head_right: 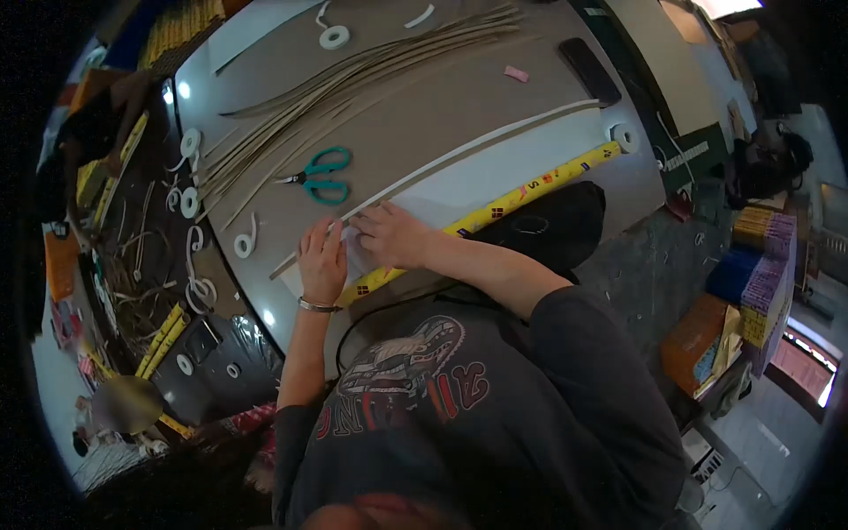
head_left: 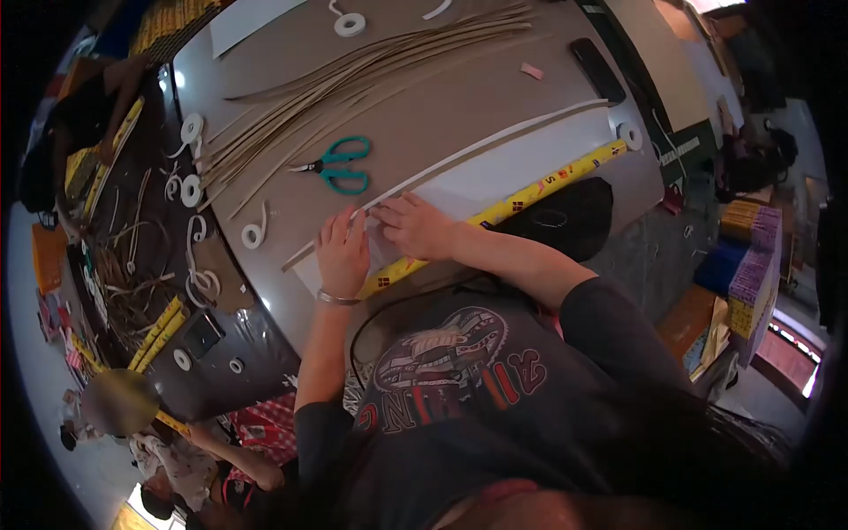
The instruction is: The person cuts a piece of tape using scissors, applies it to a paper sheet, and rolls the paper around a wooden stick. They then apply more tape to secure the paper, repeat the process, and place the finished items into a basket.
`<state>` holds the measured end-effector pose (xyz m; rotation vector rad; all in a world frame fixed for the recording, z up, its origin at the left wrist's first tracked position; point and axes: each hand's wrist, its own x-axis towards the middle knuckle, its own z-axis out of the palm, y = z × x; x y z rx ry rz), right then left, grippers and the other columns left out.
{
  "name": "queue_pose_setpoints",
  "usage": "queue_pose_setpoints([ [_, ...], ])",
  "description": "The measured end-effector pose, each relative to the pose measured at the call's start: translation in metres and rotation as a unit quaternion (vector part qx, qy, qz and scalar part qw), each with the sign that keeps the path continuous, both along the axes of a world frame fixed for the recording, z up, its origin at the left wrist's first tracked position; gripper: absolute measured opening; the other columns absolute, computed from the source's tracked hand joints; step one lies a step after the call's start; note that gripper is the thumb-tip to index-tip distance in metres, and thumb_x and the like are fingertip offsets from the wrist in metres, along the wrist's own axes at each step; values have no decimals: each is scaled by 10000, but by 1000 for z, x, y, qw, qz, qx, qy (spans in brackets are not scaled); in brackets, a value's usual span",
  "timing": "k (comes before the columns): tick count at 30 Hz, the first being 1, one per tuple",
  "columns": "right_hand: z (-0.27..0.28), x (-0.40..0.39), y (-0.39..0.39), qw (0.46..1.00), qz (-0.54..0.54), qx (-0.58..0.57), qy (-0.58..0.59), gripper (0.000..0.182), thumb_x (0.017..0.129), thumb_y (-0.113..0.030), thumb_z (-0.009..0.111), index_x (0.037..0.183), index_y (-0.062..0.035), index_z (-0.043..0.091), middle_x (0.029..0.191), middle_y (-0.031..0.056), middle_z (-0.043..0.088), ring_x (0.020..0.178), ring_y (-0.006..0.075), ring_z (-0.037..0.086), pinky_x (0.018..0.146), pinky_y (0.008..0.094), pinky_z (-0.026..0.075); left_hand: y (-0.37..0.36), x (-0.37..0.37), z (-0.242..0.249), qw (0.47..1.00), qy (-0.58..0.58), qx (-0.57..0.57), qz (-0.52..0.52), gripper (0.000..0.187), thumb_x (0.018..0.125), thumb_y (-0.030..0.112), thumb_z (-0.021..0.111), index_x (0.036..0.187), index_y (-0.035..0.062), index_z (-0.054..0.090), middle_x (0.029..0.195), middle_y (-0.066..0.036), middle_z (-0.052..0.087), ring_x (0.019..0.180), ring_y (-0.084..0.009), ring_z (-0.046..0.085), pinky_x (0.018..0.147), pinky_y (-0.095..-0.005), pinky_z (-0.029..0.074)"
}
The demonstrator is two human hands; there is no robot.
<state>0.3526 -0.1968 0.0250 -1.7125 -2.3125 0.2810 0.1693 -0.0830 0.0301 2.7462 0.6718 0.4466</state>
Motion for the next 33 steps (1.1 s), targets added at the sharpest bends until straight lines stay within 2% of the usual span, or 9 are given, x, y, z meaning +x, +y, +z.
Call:
queue_pose_setpoints([
  [1, 0, -1, -1, 1000, -11, -1, -4, 550, 713, -403, 718, 1137, -63, 633, 1386, 122, 504, 1309, 294, 424, 1073, 493, 337, -6, 12, 3, 1000, 8, 22, -14, 332, 870, 121, 614, 1199, 72, 620, 1229, -81, 582, 1081, -299, 548, 884, -421, 442],
  [2, -3, -2, -1, 1000, -9, -14, -1, 558, 719, -396, 716, 1155, -59, 626, 1387, 119, 503, 1313, 292, 421, 1072, 494, 337, -9, 14, 2, 999, 5, 23, -23, 332, 870, 121, 614, 1199, 72, 620, 1229, -81, 582, 1081, -299, 548, 884, -421, 442],
  [10, -3, -4, -3, 999, -25, 15, -23, 489, 817, -337, 638, 1215, -55, 605, 1380, 130, 508, 1335, 296, 396, 1054, 513, 341, -15, -3, -10, 998, 64, -1, -2, 379, 869, 104, 581, 1244, 49, 585, 1247, -117, 567, 1100, -343, 535, 935, -446, 427],
  [12, -5, 6, -12, 997, -56, 32, -29, 469, 838, -332, 614, 1215, -54, 604, 1367, 142, 512, 1314, 310, 410, 1034, 511, 355, -15, -3, -10, 999, 44, 11, 4, 346, 847, 124, 581, 1188, 63, 599, 1227, -95, 589, 1109, -354, 538, 913, -488, 441],
  [15, 0, 30, -30, 993, -113, 28, -12, 466, 850, -327, 604, 1226, -52, 599, 1364, 153, 512, 1310, 319, 413, 1025, 510, 365, -12, -6, -12, 998, 54, 23, 0, 348, 846, 129, 577, 1187, 65, 599, 1241, -109, 580, 1111, -368, 532, 922, -492, 440],
  [22, 0, 106, -66, 987, -129, -38, -82, 484, 908, -347, 569, 1294, -56, 559, 1425, 158, 450, 1350, 322, 372, 1038, 525, 357, -12, -8, -14, 997, 78, 18, 9, 347, 841, 139, 589, 1182, 75, 603, 1252, -116, 573, 1124, -363, 528, 937, -489, 436],
  [25, 15, 131, -70, 985, -93, -96, -105, 498, 932, -349, 547, 1338, -61, 518, 1465, 153, 402, 1366, 314, 351, 1039, 524, 359, -11, -7, -8, 996, 89, 30, -3, 313, 860, 124, 596, 1162, 43, 610, 1233, -143, 573, 1098, -363, 536, 934, -466, 439],
  [27, 29, 152, -76, 971, -101, -186, -116, 497, 971, -357, 492, 1381, -76, 478, 1523, 151, 337, 1428, 295, 283, 1087, 499, 332, -11, -6, -7, 996, 89, 30, -6, 309, 860, 127, 595, 1158, 47, 613, 1225, -137, 579, 1095, -360, 540, 933, -465, 440],
  [33, 19, 223, -118, 971, -144, -152, -116, 503, 956, -326, 507, 1381, -60, 463, 1524, 145, 333, 1427, 289, 278, 1067, 496, 346, -15, -3, -4, 991, 118, 60, 11, 330, 825, 152, 611, 1149, 89, 605, 1235, -103, 585, 1115, -340, 547, 938, -478, 443],
])
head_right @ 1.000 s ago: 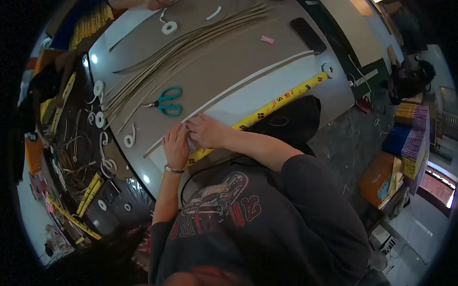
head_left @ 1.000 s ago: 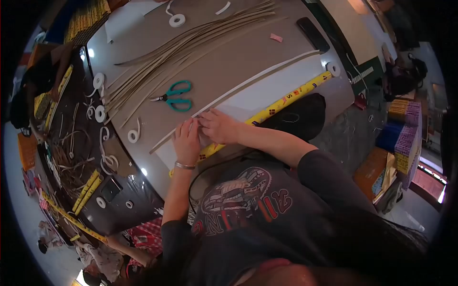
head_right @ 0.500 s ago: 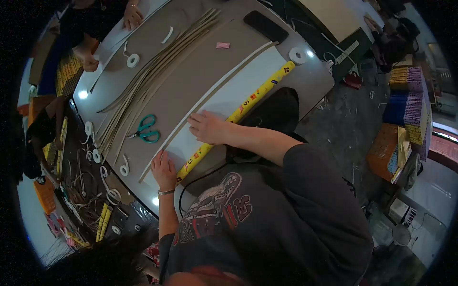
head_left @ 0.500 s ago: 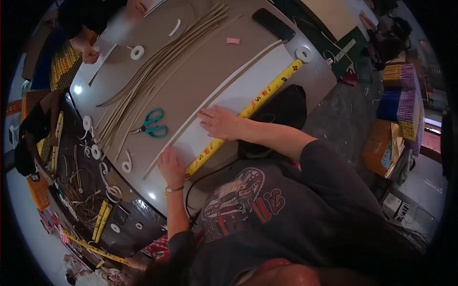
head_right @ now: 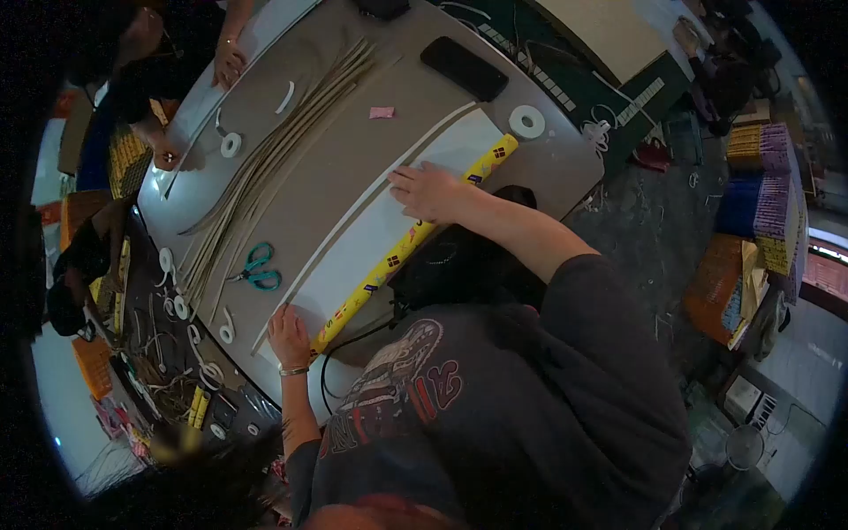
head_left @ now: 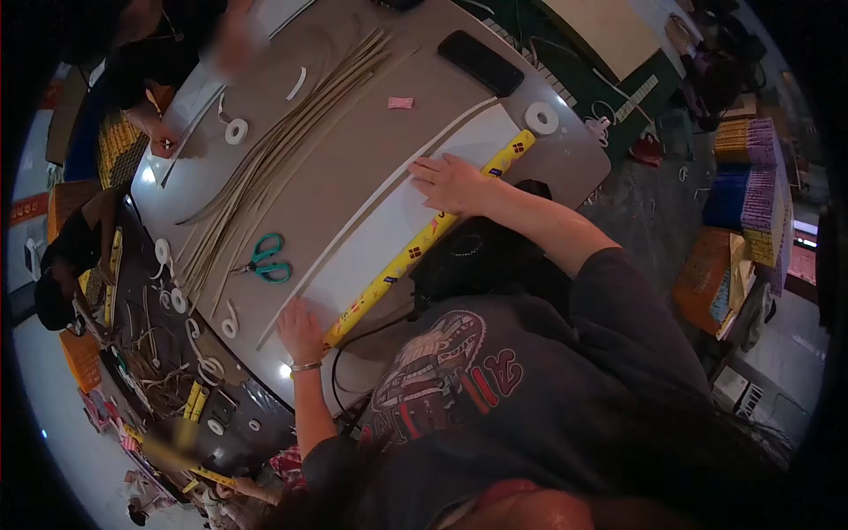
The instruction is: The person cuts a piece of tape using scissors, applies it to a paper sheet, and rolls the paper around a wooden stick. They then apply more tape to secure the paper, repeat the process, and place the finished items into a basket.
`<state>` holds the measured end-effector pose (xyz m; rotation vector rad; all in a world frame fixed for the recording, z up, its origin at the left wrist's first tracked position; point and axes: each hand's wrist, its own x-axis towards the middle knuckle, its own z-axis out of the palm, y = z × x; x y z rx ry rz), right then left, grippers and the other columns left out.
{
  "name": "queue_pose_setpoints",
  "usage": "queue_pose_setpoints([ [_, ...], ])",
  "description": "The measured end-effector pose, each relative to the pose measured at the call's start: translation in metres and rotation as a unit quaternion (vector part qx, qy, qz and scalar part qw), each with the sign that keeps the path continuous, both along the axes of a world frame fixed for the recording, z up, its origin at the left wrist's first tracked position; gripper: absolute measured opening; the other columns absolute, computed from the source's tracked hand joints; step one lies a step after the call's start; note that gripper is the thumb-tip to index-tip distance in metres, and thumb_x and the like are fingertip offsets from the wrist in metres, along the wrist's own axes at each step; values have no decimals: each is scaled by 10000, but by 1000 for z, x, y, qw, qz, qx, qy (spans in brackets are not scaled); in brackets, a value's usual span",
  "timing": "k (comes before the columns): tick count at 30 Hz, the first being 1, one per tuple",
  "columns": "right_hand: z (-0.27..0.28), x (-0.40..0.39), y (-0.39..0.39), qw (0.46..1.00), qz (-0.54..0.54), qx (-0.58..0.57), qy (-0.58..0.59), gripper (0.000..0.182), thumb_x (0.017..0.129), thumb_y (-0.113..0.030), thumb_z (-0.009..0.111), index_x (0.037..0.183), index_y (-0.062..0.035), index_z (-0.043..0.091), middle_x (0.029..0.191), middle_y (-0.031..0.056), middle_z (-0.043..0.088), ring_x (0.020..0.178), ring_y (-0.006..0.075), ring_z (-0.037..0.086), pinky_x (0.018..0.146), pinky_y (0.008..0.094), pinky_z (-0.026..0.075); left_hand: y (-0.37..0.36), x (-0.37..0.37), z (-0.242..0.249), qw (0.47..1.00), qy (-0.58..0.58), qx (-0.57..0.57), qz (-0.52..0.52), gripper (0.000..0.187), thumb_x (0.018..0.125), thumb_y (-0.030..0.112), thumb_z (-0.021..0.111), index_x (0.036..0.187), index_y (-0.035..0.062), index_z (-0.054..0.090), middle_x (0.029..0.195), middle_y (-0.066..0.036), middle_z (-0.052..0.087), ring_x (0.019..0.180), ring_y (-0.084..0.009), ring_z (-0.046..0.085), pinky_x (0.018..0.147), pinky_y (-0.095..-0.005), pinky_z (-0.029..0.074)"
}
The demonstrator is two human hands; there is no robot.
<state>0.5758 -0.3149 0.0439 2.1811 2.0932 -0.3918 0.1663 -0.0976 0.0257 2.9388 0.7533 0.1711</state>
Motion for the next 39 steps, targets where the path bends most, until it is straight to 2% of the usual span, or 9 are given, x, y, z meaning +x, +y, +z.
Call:
queue_pose_setpoints([
  [13, 16, 101, -55, 992, -120, -33, -3, 503, 971, -359, 489, 1369, -58, 430, 1530, 113, 328, 1431, 266, 282, 1081, 471, 330, -8, 9, 12, 1000, 15, 19, 2, 285, 850, 121, 613, 1129, 67, 633, 1200, -110, 606, 1067, -334, 577, 899, -457, 462],
  [16, 16, 114, -60, 984, -174, 20, 9, 496, 965, -362, 500, 1348, -51, 446, 1500, 136, 365, 1422, 289, 291, 1079, 472, 334, -8, 10, 15, 999, 27, 34, 10, 288, 845, 113, 611, 1129, 73, 631, 1190, -114, 609, 1057, -336, 580, 899, -460, 463],
  [18, 22, 116, -58, 957, -286, -38, -39, 508, 958, -361, 516, 1359, -59, 437, 1477, 156, 389, 1415, 308, 297, 1083, 476, 331, -9, 10, 13, 999, 18, 29, 13, 279, 843, 107, 607, 1119, 80, 631, 1173, -114, 614, 1053, -336, 582, 894, -457, 464],
  [19, 21, 111, -62, 958, -271, 24, -93, 470, 940, -348, 544, 1309, -60, 500, 1417, 163, 453, 1375, 315, 351, 1080, 475, 333, -7, 9, 11, 999, 24, 48, 3, 264, 843, 105, 602, 1105, 83, 632, 1160, -103, 621, 1043, -327, 584, 882, -453, 464],
  [22, 29, 83, -62, 974, -159, 158, -37, 425, 909, -336, 578, 1233, -60, 575, 1314, 152, 536, 1296, 315, 435, 1064, 473, 347, -8, 10, 8, 998, 14, 54, 15, 257, 843, 114, 602, 1096, 89, 639, 1155, -80, 627, 1009, -310, 590, 863, -447, 461],
  [26, 37, 20, -39, 964, 59, 136, 223, 306, 803, -235, 688, 1063, -91, 615, 1044, 116, 580, 1030, 309, 545, 919, 424, 443, -7, 10, 6, 997, 11, 62, 34, 264, 836, 112, 606, 1096, 93, 646, 1153, -71, 629, 998, -300, 597, 861, -444, 464],
  [33, 4, 9, -30, 958, 68, 65, 270, 268, 814, -198, 681, 1060, -107, 621, 998, 113, 572, 1005, 309, 540, 889, 431, 459, -24, 21, 15, 997, -27, 37, 61, 224, 832, 118, 632, 1051, 77, 647, 1096, -70, 637, 1002, -298, 597, 848, -431, 466],
  [35, 3, 9, -30, 956, 57, 61, 281, 261, 816, -187, 678, 1053, -96, 617, 990, 112, 568, 989, 314, 537, 880, 429, 459, -46, 30, 22, 986, -79, -96, 114, 242, 809, 167, 676, 1036, 86, 654, 1097, -63, 628, 995, -284, 596, 819, -423, 466],
  [39, 8, 14, -25, 949, 67, 42, 304, 263, 797, -170, 682, 1040, -95, 615, 982, 119, 561, 971, 324, 532, 872, 425, 459, -82, 42, 32, 978, -55, -174, 102, 398, 779, 272, 733, 1124, 99, 634, 1106, -66, 615, 1018, -280, 576, 831, -428, 453],
])
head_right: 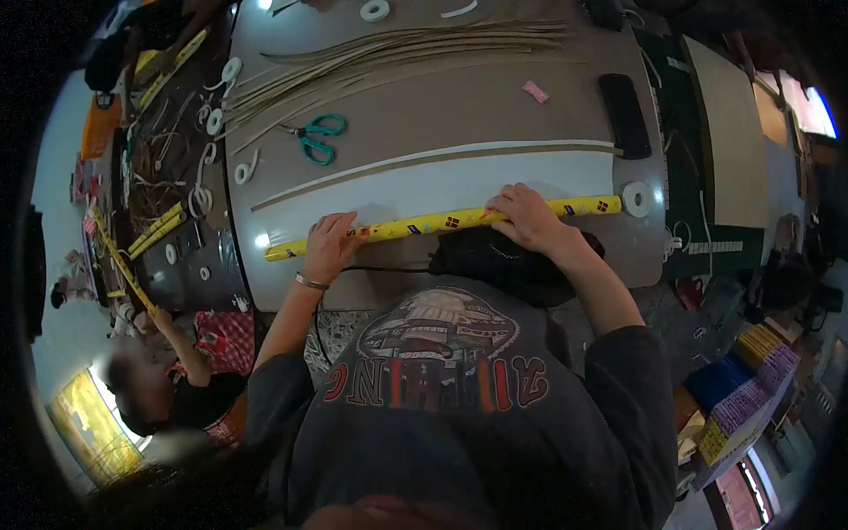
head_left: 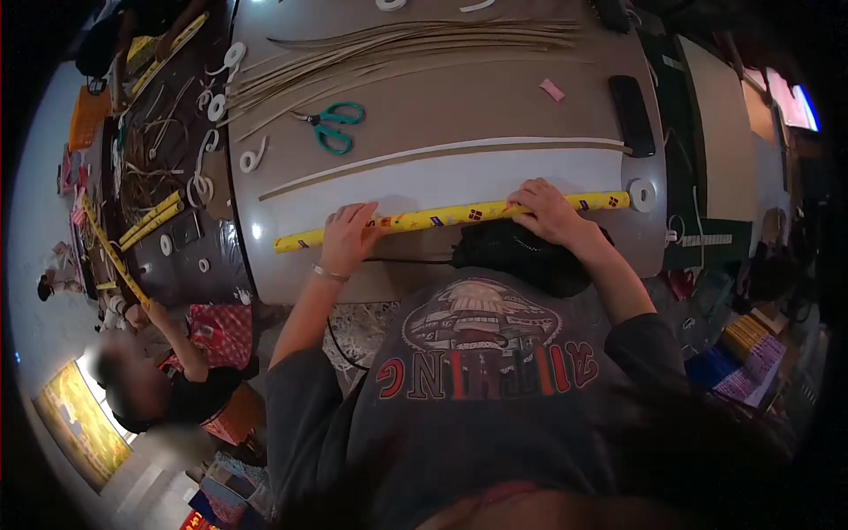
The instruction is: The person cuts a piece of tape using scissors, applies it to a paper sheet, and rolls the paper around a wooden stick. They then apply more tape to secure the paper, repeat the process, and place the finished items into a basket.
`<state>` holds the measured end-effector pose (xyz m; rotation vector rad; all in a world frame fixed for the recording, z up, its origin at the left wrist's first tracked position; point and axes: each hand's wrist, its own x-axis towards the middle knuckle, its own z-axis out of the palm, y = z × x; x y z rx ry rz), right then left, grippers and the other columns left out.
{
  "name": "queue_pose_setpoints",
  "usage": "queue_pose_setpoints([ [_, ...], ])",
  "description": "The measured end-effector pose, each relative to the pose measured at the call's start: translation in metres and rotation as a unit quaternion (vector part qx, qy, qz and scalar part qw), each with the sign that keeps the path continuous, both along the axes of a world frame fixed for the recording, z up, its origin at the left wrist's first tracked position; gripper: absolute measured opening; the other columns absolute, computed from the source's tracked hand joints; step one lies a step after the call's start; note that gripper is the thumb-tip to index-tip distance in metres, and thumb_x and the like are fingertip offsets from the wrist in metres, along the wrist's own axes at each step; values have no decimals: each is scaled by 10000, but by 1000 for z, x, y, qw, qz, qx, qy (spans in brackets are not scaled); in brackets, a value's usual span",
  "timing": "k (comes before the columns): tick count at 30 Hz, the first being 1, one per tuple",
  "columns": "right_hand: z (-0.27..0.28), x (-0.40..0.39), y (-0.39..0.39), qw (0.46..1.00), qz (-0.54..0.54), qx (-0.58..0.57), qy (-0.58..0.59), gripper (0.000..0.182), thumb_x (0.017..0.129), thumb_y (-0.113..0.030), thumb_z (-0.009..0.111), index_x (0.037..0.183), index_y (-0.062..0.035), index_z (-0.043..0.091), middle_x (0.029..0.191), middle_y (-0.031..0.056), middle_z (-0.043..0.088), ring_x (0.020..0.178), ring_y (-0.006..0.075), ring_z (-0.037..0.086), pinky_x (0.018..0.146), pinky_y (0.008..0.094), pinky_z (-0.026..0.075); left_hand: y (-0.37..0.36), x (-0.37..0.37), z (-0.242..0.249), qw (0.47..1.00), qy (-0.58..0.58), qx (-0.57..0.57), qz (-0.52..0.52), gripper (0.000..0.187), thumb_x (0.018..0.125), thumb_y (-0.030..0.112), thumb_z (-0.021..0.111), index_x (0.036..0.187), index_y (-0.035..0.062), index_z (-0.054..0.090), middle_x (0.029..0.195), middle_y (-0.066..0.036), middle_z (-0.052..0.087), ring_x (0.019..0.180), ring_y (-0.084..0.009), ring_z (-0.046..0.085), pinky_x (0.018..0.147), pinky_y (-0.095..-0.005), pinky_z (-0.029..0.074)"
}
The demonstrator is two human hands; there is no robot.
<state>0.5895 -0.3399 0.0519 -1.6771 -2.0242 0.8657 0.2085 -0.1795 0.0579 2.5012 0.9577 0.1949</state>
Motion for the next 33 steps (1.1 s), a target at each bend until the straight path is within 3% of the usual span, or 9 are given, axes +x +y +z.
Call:
queue_pose_setpoints([
  [6, 3, 2, 5, 999, 28, -28, -6, 316, 771, -135, 683, 1061, -69, 575, 1004, 135, 545, 980, 328, 521, 886, 415, 447, -16, 4, -3, 998, 56, 10, -38, 493, 742, 272, 746, 1188, 128, 591, 1107, -37, 576, 1052, -269, 541, 845, -448, 440],
  [15, 1, 1, -1, 999, -8, -4, -41, 366, 739, -157, 731, 1060, -89, 568, 1034, 134, 527, 1000, 337, 508, 883, 443, 437, -17, 4, -9, 998, 51, 22, -15, 400, 714, 236, 764, 1071, 161, 599, 1067, -36, 551, 1033, -271, 534, 832, -448, 429],
  [17, -2, 4, -2, 999, -19, -12, -24, 375, 722, -153, 746, 1048, -75, 579, 1033, 136, 523, 1005, 345, 502, 905, 431, 429, -15, 2, -10, 1000, -4, 10, -14, 385, 710, 248, 770, 1052, 171, 610, 1056, -41, 545, 1030, -276, 531, 844, -453, 422],
  [23, -5, 11, 3, 998, -16, 18, -50, 396, 729, -165, 748, 1069, -82, 565, 1044, 131, 519, 1013, 336, 497, 891, 432, 427, 0, 5, -9, 998, 59, -6, -16, 424, 708, 276, 778, 1071, 152, 599, 1080, -52, 537, 1056, -289, 518, 854, -464, 418],
  [27, -7, 16, 5, 998, -18, 20, -60, 429, 725, -170, 750, 1094, -76, 553, 1055, 133, 523, 1019, 335, 497, 893, 431, 428, 8, 6, -10, 1000, 6, -14, -3, 425, 711, 274, 775, 1071, 141, 591, 1084, -55, 540, 1058, -295, 517, 849, -467, 422],
  [33, -8, 17, 9, 995, -27, 64, -66, 397, 735, -192, 750, 1071, -74, 572, 1054, 124, 522, 1024, 323, 496, 882, 433, 428, 16, 3, -9, 998, 54, -17, -30, 406, 716, 272, 770, 1053, 137, 588, 1059, -64, 554, 1049, -294, 527, 847, -461, 426],
])
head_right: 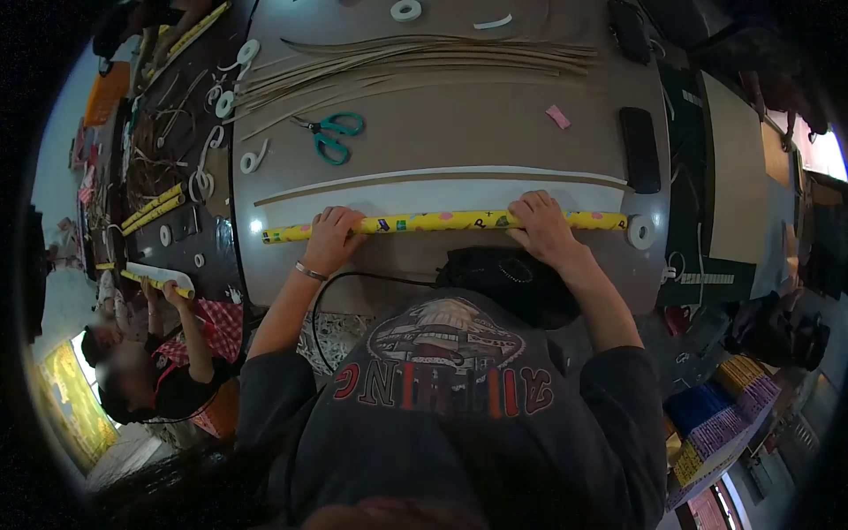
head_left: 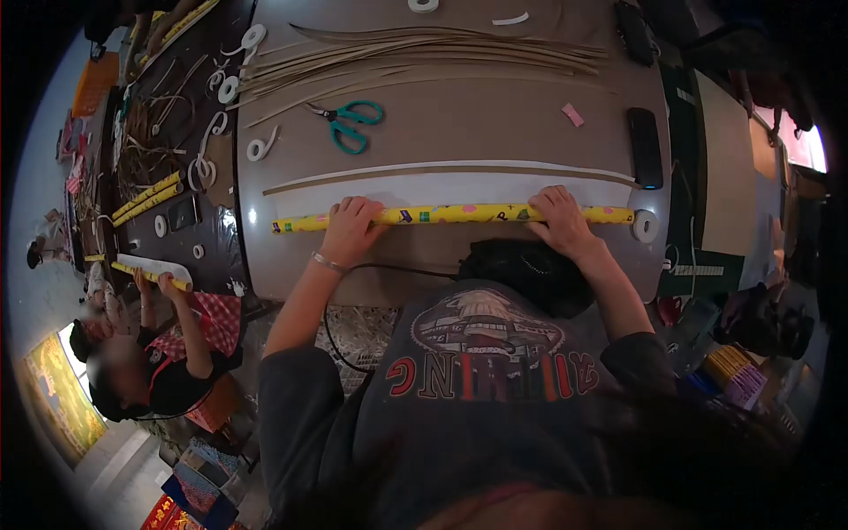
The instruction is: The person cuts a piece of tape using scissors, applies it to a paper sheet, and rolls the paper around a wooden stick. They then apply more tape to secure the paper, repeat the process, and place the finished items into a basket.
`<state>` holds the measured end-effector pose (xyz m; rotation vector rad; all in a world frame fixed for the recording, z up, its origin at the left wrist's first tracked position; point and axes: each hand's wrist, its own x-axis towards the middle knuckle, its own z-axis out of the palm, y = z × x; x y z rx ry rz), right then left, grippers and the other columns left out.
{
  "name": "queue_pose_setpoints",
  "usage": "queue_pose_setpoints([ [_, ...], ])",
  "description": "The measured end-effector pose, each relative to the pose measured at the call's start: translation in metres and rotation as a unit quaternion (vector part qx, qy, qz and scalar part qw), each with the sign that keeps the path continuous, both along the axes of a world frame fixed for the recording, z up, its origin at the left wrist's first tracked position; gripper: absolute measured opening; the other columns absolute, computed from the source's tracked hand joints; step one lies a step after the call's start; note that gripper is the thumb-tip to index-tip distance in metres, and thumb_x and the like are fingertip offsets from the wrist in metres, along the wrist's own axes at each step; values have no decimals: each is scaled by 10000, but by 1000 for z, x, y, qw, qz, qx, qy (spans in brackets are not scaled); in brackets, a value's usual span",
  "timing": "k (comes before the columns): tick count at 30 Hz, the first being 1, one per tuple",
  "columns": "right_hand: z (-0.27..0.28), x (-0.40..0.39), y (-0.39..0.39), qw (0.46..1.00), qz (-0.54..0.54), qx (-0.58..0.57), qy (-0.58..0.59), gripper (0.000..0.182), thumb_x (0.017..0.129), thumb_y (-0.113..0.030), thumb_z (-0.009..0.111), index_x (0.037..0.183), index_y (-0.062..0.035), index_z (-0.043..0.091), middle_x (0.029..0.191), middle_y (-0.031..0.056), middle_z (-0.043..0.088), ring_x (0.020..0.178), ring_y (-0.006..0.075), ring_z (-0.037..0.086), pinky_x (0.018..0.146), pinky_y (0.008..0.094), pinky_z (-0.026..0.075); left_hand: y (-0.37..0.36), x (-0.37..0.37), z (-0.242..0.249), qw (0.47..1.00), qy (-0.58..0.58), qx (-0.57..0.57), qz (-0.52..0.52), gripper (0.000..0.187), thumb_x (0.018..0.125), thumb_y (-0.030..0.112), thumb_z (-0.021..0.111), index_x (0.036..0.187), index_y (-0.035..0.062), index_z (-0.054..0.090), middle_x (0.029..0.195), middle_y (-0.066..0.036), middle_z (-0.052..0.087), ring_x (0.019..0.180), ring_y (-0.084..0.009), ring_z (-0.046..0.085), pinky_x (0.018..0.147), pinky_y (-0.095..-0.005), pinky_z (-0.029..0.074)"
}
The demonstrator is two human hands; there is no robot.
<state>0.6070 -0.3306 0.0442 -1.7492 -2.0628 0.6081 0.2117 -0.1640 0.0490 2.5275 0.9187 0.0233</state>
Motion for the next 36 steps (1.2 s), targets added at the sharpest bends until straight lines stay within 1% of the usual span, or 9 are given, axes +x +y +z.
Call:
queue_pose_setpoints([
  [3, 1, 3, 7, 1000, -7, -21, -7, 379, 759, -179, 729, 1087, -79, 568, 1054, 122, 514, 1045, 324, 490, 928, 420, 409, 3, 1, 1, 999, -39, 10, 26, 400, 718, 265, 769, 1050, 136, 587, 1048, -61, 559, 1040, -289, 529, 842, -461, 423],
  [5, 3, 5, 11, 1000, -9, -24, -1, 357, 776, -221, 724, 1071, -80, 579, 1056, 118, 523, 1030, 317, 494, 909, 424, 416, 5, 1, 2, 997, -27, 72, 25, 409, 710, 258, 773, 1052, 131, 587, 1052, -55, 561, 1036, -287, 529, 843, -459, 417],
  [15, -1, 16, 20, 999, 2, -24, -24, 369, 787, -251, 721, 1087, -90, 577, 1088, 125, 523, 1073, 321, 486, 952, 439, 394, 16, 0, -3, 996, -45, 79, 24, 466, 703, 275, 783, 1104, 145, 585, 1078, -48, 550, 1046, -289, 525, 850, -453, 410],
  [18, -2, 15, 18, 1000, 2, 3, -14, 357, 792, -256, 718, 1072, -91, 572, 1099, 121, 522, 1087, 314, 476, 956, 439, 392, 15, -5, -9, 999, -8, 26, 28, 462, 702, 279, 784, 1099, 147, 588, 1078, -45, 548, 1044, -295, 523, 849, -456, 409],
  [21, -4, 15, 21, 1000, -4, -3, -24, 356, 794, -264, 718, 1068, -90, 571, 1099, 120, 521, 1084, 311, 478, 954, 439, 395, 15, -5, -10, 997, -39, 51, 33, 454, 698, 279, 785, 1089, 152, 592, 1080, -46, 544, 1038, -297, 521, 852, -455, 403],
  [23, -4, 17, 24, 999, -1, -6, -50, 373, 785, -273, 727, 1070, -92, 569, 1094, 112, 524, 1082, 304, 481, 949, 435, 403, 13, 2, -4, 991, -38, 112, 55, 474, 696, 276, 785, 1105, 149, 583, 1076, -43, 547, 1026, -294, 523, 856, -451, 397],
  [27, -7, 18, 24, 999, -10, 10, -40, 363, 778, -283, 732, 1044, -95, 572, 1087, 100, 527, 1077, 294, 480, 952, 434, 402, 18, -4, -15, 989, -74, 108, 71, 450, 696, 267, 784, 1086, 147, 594, 1067, -38, 551, 1012, -289, 526, 860, -443, 392],
  [29, -4, 18, 25, 999, -14, 5, -29, 359, 782, -281, 728, 1060, -99, 594, 1076, 88, 529, 1072, 282, 474, 952, 431, 401, 24, -11, -20, 996, -50, 57, 45, 463, 684, 263, 796, 1086, 146, 597, 1057, -38, 550, 1006, -292, 524, 849, -446, 399],
  [36, -1, 17, 27, 998, -14, 17, -63, 352, 782, -305, 724, 1043, -101, 603, 1055, 81, 537, 1039, 277, 492, 920, 427, 404, 16, -8, -11, 994, -24, 85, 60, 444, 690, 271, 802, 1067, 142, 605, 1049, -44, 548, 1009, -292, 524, 829, -450, 414],
])
